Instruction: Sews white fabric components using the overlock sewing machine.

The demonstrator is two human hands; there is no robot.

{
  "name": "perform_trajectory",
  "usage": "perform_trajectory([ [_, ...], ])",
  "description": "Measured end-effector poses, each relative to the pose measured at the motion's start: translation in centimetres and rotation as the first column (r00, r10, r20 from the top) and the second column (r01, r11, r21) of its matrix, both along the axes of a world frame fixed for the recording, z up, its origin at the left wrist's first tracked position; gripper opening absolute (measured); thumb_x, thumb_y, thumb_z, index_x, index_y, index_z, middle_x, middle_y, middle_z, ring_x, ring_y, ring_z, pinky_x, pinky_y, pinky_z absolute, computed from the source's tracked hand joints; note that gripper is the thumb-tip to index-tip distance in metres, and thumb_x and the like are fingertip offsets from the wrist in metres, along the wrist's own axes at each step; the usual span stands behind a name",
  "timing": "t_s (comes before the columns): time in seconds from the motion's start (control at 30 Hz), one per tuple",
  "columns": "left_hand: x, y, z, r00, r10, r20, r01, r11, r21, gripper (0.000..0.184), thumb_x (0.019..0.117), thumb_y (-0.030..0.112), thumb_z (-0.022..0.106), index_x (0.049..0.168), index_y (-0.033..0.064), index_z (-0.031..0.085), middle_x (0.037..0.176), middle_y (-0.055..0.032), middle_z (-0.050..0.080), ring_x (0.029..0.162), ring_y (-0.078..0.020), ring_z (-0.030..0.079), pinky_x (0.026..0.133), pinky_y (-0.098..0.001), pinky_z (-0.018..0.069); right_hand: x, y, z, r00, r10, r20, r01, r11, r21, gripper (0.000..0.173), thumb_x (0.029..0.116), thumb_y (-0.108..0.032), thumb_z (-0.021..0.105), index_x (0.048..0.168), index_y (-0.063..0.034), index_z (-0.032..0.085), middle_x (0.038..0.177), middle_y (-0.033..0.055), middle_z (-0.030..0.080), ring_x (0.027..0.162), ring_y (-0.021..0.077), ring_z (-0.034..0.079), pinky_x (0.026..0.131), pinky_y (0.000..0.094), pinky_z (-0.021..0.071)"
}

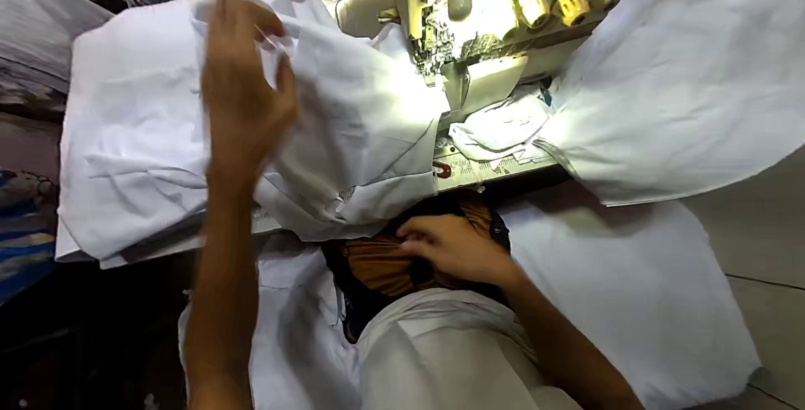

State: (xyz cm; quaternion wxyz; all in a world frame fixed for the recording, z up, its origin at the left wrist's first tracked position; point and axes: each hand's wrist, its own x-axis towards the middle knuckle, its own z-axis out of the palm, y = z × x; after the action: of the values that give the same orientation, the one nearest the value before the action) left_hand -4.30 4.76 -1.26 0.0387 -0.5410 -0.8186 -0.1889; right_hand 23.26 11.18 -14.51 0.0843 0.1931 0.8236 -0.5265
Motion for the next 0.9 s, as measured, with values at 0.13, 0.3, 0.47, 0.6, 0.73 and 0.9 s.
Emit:
perform_trajectory([
  [0.13, 6.6, -3.5, -12.2, 0.96, -0.278, -0.03, 0.279, 0.954, 0.105, 0.038, 0.0952, 0.023, 0.065, 0.127, 0.002, 0.062, 0.129, -0.0207, 0.062, 0.121, -0.037, 0.059, 0.1, -0.0527, 0.0483, 2.5, 3.8, 2.0, 0.779, -0.502, -0.375, 0.572, 0.814, 0.098, 0.019, 0.1005, -0.021, 0.064, 0.115, -0.011, 0.07, 0.097, 0.001, 0.071, 0.07, 0.0068, 0.063, 0.063, 0.0264, 0.0544],
  [0.3, 6.6, -4.2, -17.0, 0.983, -0.089, -0.158, 0.121, 0.97, 0.21, 0.021, 0.1033, 0.008, 0.055, 0.118, 0.0003, 0.067, 0.114, -0.0208, 0.068, 0.107, -0.0355, 0.068, 0.09, -0.0457, 0.0555, -2.1, 5.5, -0.2, 0.744, -0.473, -0.472, 0.585, 0.802, 0.118, 0.035, 0.0979, -0.024, 0.069, 0.128, -0.0072, 0.063, 0.108, 0.0056, 0.07, 0.09, 0.0147, 0.065, 0.077, 0.0327, 0.0554],
  [0.47, 5.0, -4.1, -15.8, 0.989, -0.147, 0.01, 0.146, 0.988, 0.055, 0.035, 0.1017, 0.024, 0.06, 0.126, -0.0014, 0.061, 0.119, -0.0234, 0.063, 0.11, -0.041, 0.062, 0.091, -0.0542, 0.0516, -3.3, 4.5, -0.3, 0.664, -0.557, -0.498, 0.622, 0.781, -0.044, 0.016, 0.0983, -0.023, 0.069, 0.106, -0.009, 0.07, 0.086, 0.0024, 0.067, 0.072, 0.0103, 0.063, 0.064, 0.0277, 0.0546],
  [0.6, 4.1, -3.8, -15.5, 0.985, -0.172, -0.034, 0.174, 0.981, 0.083, 0.019, 0.1015, 0.011, 0.06, 0.114, -0.0017, 0.067, 0.104, -0.0199, 0.067, 0.097, -0.0374, 0.065, 0.084, -0.048, 0.0546, -2.8, 3.8, -0.5, 0.604, -0.597, -0.528, 0.623, 0.767, -0.154, 0.012, 0.0991, -0.019, 0.068, 0.105, -0.0086, 0.069, 0.081, -0.0003, 0.068, 0.068, 0.0062, 0.064, 0.061, 0.0227, 0.0554],
  [0.73, 3.5, -4.1, -15.3, 0.982, -0.179, -0.058, 0.183, 0.98, 0.073, 0.021, 0.103, 0.016, 0.059, 0.11, -0.0011, 0.068, 0.107, -0.0199, 0.066, 0.1, -0.0375, 0.064, 0.087, -0.048, 0.0537, -2.6, 3.7, -0.6, 0.576, -0.619, -0.533, 0.599, 0.764, -0.24, 0.011, 0.0995, -0.017, 0.068, 0.105, -0.0072, 0.069, 0.081, 0.0003, 0.068, 0.068, 0.0064, 0.064, 0.06, 0.0209, 0.055],
  [0.9, 3.4, -6.0, -15.1, 0.994, -0.091, 0.068, 0.083, 0.99, 0.116, 0.041, 0.0995, 0.023, 0.067, 0.129, -0.0039, 0.056, 0.113, -0.0224, 0.061, 0.091, -0.0345, 0.065, 0.079, -0.0473, 0.0574, -2.2, 3.8, -0.7, 0.556, -0.627, -0.546, 0.558, 0.768, -0.315, 0.011, 0.1005, -0.013, 0.066, 0.108, -0.0057, 0.068, 0.09, 0.0028, 0.069, 0.073, 0.0083, 0.066, 0.062, 0.0223, 0.0569],
])
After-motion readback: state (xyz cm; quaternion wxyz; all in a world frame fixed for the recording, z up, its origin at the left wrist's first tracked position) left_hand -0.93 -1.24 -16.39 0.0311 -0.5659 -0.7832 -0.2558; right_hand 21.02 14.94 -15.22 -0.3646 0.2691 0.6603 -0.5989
